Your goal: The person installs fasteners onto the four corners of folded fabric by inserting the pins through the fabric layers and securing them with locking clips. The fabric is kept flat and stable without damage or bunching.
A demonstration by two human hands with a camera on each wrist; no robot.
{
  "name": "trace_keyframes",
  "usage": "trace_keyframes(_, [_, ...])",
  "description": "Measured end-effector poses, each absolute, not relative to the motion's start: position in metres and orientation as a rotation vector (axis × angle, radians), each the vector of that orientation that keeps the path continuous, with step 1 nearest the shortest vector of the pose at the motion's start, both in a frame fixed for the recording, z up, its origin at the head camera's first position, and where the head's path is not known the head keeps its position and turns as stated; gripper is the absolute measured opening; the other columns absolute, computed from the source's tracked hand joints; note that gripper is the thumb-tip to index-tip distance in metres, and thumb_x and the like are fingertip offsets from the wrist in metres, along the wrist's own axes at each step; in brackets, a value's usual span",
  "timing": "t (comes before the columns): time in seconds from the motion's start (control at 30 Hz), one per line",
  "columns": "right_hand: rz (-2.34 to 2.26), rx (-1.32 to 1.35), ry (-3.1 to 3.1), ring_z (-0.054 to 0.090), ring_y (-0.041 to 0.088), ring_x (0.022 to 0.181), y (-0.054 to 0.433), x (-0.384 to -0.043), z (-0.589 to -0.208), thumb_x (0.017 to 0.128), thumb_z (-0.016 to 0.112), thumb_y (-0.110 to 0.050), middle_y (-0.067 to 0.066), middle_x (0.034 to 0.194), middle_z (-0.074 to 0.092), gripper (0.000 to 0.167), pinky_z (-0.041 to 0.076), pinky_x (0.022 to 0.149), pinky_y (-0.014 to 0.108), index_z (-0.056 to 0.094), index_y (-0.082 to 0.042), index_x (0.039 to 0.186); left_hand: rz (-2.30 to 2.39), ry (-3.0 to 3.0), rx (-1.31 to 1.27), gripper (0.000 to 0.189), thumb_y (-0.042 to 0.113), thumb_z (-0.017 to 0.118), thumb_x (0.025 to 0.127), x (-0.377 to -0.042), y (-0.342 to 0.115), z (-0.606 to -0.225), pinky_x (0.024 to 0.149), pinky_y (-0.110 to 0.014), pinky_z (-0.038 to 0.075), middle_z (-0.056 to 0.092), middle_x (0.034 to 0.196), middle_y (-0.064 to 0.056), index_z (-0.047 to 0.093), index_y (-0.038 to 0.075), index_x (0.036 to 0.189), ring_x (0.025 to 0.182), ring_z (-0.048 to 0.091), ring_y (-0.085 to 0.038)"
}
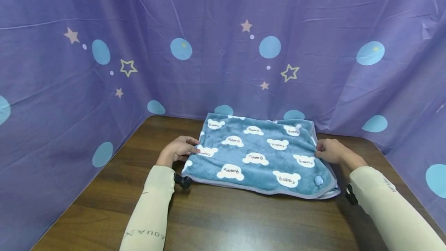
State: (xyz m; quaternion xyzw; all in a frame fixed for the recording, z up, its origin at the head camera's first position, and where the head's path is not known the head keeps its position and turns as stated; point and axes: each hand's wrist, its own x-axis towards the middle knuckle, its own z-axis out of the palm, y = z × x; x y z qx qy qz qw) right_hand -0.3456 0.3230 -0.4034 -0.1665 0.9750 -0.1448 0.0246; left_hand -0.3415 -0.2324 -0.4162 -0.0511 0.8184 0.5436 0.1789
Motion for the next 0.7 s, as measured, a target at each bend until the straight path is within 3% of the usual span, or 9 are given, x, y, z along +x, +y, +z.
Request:
trace_keyframes(0.13, [-0.449,-0.544,3.034,0.054,0.018,0.069,0.326,-0.345,-0.400,0.092,0.069,-0.018,0.001,0.074,0.059,0.014,0.044,0.061,0.035,0.062,-0.008,0.086,1.524,2.323,-0.137,0.049,0.010,0.074,0.094,-0.341,-0.234,-0.416,0.082,-0.040,0.056,0.055,0.137,-0.018,0.057,0.003,0.139,0.114,0.057,-0.031])
trace_keyframes(0.37, [-0.439,-0.611,3.087,0.057,0.017,0.070,0.330,-0.338,-0.392,0.092,0.069,-0.016,0.000,0.077,0.061,0.013,0.048,0.062,0.040,0.065,-0.004,0.093,1.586,2.393,-0.182,0.044,0.012,0.071,0.096,-0.342,-0.240,-0.411,0.075,-0.037,0.060,0.064,0.116,-0.015,0.057,0.001,0.136,0.095,0.063,-0.025])
trace_keyframes(0.7, [-0.456,-0.737,3.136,0.065,0.035,0.093,0.312,-0.329,-0.378,0.096,0.071,-0.020,0.017,0.099,0.068,0.035,0.051,0.081,0.056,0.064,0.007,0.118,1.452,2.678,0.029,0.035,0.020,0.065,0.101,-0.338,-0.222,-0.391,0.079,-0.039,0.056,0.063,0.123,-0.019,0.062,0.000,0.129,0.101,0.063,-0.031])
